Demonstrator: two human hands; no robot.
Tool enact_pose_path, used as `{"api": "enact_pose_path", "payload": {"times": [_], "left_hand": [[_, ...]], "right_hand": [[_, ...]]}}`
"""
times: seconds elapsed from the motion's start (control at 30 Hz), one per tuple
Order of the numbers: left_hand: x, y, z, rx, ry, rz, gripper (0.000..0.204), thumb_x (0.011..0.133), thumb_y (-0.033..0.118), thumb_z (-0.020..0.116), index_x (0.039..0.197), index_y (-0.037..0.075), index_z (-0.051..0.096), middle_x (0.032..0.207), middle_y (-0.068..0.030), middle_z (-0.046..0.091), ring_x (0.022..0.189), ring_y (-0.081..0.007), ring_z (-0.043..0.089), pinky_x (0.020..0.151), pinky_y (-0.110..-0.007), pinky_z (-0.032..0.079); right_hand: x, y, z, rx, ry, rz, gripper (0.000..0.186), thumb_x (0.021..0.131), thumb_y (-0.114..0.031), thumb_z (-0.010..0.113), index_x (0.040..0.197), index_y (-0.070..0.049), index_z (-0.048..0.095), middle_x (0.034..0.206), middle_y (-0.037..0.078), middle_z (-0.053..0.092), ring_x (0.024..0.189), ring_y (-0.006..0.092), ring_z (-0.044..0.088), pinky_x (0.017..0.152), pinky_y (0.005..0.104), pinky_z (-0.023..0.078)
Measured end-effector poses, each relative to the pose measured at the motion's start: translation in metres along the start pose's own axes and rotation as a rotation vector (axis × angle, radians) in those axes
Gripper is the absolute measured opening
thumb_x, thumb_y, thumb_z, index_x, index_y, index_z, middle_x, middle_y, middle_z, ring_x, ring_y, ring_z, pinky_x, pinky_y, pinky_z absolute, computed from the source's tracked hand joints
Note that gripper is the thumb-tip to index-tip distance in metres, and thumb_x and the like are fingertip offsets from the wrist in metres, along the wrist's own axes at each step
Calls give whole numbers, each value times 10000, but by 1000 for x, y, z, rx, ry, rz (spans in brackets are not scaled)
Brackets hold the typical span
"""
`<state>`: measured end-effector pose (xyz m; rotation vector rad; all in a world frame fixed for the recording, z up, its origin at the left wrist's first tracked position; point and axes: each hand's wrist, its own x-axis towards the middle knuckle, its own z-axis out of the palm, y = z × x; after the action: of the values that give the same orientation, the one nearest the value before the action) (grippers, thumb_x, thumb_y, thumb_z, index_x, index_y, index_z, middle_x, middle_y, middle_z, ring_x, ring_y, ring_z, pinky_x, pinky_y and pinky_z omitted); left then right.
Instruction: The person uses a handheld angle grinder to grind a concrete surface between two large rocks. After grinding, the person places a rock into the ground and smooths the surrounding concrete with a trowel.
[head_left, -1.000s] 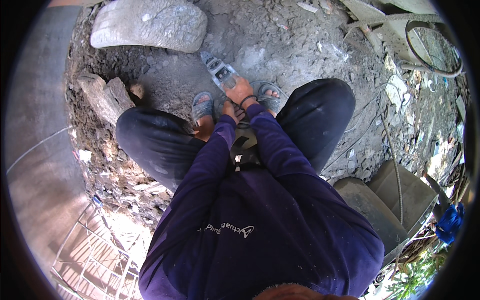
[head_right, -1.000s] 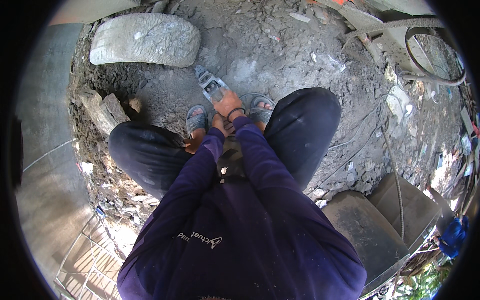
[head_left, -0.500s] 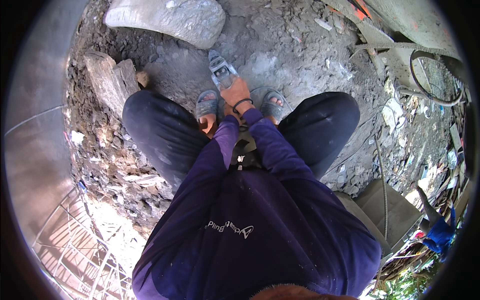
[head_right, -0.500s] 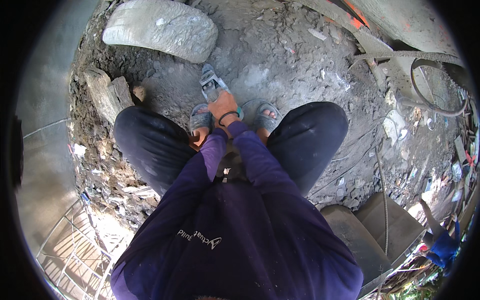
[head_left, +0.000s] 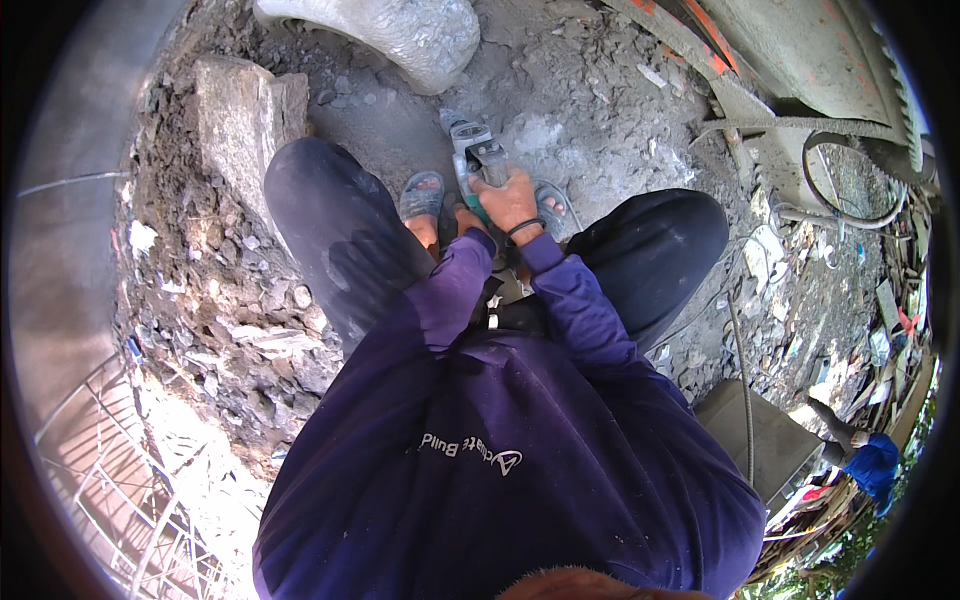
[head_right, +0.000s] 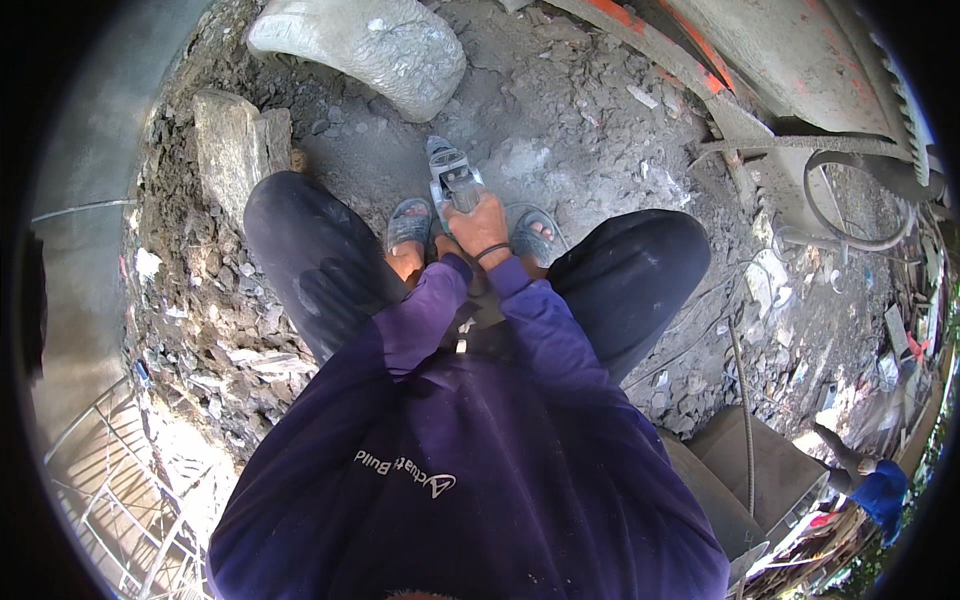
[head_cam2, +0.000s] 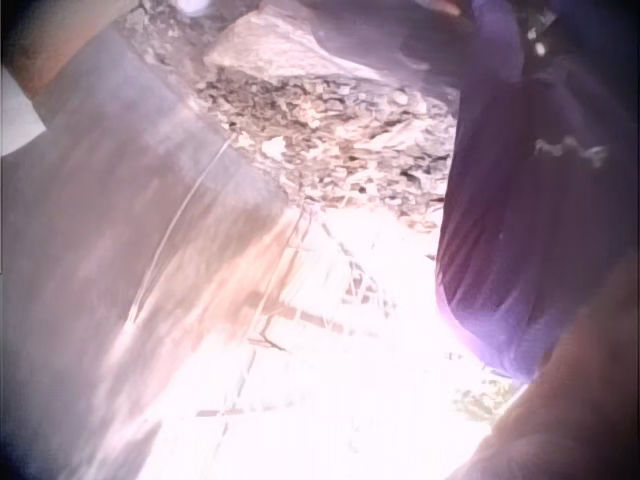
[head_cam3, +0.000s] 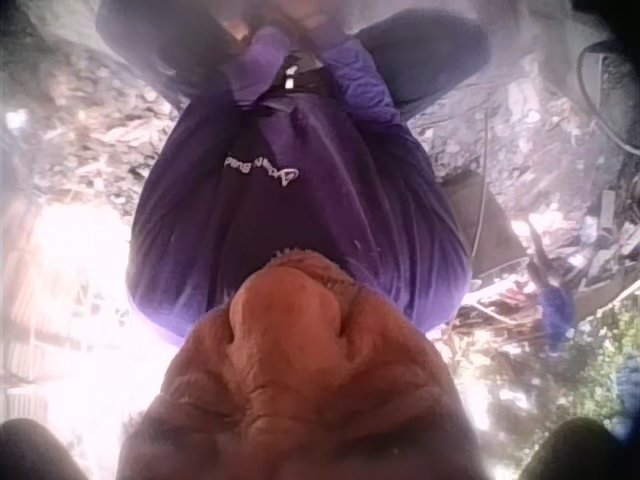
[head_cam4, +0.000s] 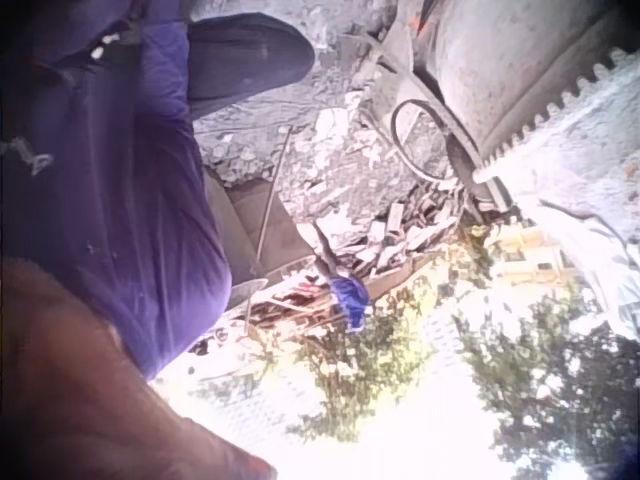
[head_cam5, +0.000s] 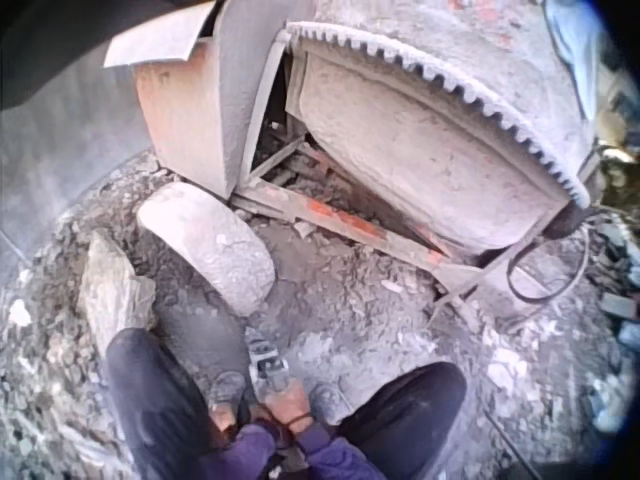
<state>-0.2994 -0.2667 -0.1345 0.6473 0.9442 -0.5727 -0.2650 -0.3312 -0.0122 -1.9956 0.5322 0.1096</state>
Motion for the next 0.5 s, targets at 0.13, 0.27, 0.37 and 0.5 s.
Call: {"api": "enact_pose_path", "payload": {"times": [0.13,0.27,0.37,0.5], "left_hand": [[0,-28,4,21,-168,-129,686,1021,651,280,1254,124,652,1116,-119,721,993,-326,709,885,-481,582],[4,-29,-14,28,-163,-231,730,1017,678,256,1327,133,630,1230,-160,688,1061,-372,685,906,-540,561],[13,-21,-11,60,-177,-290,812,995,722,222,1421,136,588,1380,-187,627,1209,-397,622,994,-601,488],[-28,1,16,248,-193,-341,807,978,745,199,1369,175,616,1344,-150,646,1235,-369,598,998,-652,427]], "right_hand": [[-12,20,-36,88,117,3,402,770,-254,839,1034,27,723,891,204,762,837,346,751,774,419,571],[-29,4,-36,120,130,23,383,785,-246,831,1054,8,734,926,176,769,847,318,741,807,418,565],[-37,-41,-37,14,126,-106,383,794,-247,820,1067,6,732,924,199,763,860,347,742,815,427,563],[-12,-39,-38,-125,72,-68,418,777,-265,818,1041,48,734,980,282,747,962,429,736,853,462,566]]}}
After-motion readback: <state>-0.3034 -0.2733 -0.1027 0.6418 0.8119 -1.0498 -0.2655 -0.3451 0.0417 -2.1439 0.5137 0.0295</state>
